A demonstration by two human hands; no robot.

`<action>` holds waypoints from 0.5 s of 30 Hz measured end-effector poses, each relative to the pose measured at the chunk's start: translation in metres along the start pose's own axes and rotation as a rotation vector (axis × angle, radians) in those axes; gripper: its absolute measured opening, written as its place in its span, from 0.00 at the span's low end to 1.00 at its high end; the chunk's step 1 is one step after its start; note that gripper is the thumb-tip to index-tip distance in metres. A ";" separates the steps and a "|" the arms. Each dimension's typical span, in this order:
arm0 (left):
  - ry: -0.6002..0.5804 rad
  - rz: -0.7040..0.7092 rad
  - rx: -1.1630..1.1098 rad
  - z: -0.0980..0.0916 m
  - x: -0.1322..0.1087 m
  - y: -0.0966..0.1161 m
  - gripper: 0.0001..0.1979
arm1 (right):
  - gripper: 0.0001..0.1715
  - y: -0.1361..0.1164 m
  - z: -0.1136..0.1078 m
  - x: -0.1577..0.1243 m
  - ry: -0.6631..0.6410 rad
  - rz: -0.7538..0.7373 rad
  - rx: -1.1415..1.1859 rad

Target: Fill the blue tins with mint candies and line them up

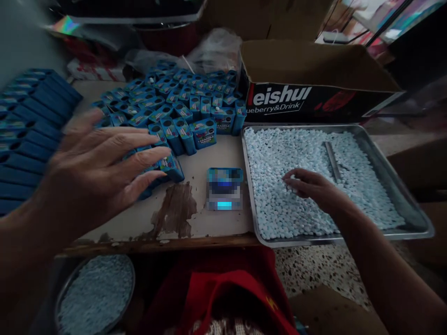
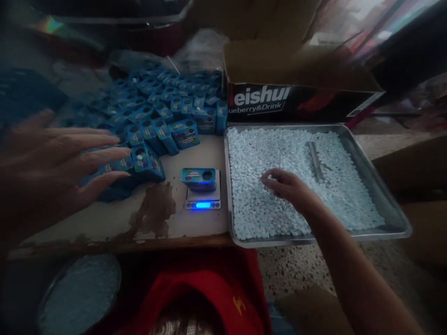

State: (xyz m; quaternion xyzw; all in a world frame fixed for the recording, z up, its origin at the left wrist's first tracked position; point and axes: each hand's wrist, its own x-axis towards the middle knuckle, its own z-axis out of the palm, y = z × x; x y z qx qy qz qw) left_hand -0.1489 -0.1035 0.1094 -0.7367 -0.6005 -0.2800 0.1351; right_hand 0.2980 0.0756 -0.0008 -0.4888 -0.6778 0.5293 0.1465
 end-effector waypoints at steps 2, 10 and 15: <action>-0.098 0.179 0.043 0.010 -0.001 0.021 0.20 | 0.16 0.001 -0.005 -0.002 0.038 0.093 0.311; -0.209 -0.143 -0.285 0.059 -0.006 0.058 0.32 | 0.19 -0.001 0.005 -0.014 -0.041 0.154 0.529; -0.307 -0.278 -0.427 0.088 -0.017 0.058 0.36 | 0.16 -0.011 0.015 -0.015 -0.234 0.080 0.249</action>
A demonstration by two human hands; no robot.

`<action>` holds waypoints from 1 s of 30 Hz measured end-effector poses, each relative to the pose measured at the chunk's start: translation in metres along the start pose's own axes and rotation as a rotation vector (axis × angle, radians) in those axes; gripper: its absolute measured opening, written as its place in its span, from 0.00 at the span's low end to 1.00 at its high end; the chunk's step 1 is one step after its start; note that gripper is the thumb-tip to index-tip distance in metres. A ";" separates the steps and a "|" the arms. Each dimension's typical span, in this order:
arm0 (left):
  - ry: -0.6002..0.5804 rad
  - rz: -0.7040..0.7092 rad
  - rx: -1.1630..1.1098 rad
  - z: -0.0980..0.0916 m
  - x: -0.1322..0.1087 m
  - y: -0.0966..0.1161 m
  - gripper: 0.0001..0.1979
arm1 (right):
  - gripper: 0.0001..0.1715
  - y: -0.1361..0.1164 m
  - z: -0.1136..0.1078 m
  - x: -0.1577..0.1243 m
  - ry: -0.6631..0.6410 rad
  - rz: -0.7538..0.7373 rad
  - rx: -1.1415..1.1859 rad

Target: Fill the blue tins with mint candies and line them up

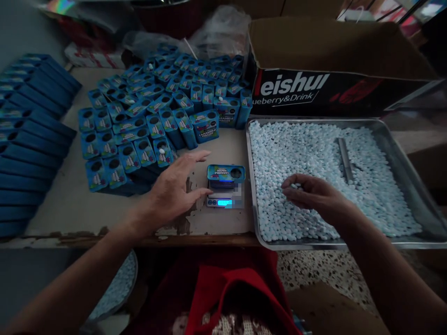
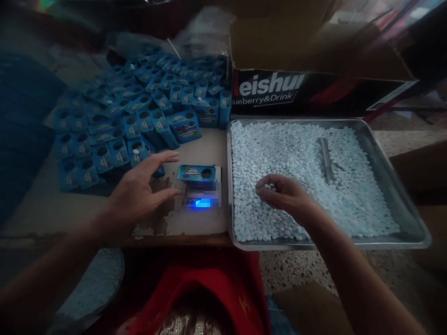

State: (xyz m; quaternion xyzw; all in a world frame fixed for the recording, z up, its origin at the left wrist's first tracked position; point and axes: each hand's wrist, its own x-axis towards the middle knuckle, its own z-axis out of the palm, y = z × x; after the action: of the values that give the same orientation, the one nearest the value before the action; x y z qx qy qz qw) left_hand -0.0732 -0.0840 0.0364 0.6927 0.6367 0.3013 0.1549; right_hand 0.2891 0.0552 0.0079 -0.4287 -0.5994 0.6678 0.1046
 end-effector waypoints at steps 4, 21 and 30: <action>-0.018 -0.142 -0.188 0.022 0.000 -0.010 0.38 | 0.18 -0.014 0.009 0.007 0.037 -0.050 -0.114; -0.030 -0.355 -0.501 0.047 0.008 -0.007 0.25 | 0.15 -0.017 0.015 0.015 0.143 -0.169 -0.240; 0.098 0.219 -0.158 0.047 0.039 0.016 0.13 | 0.18 -0.028 0.055 0.027 0.303 -0.193 0.299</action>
State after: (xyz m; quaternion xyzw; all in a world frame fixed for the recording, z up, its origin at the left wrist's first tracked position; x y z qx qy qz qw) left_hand -0.0312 -0.0400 0.0181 0.7282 0.5385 0.3988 0.1438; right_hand 0.2241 0.0412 0.0158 -0.4444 -0.5096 0.6642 0.3190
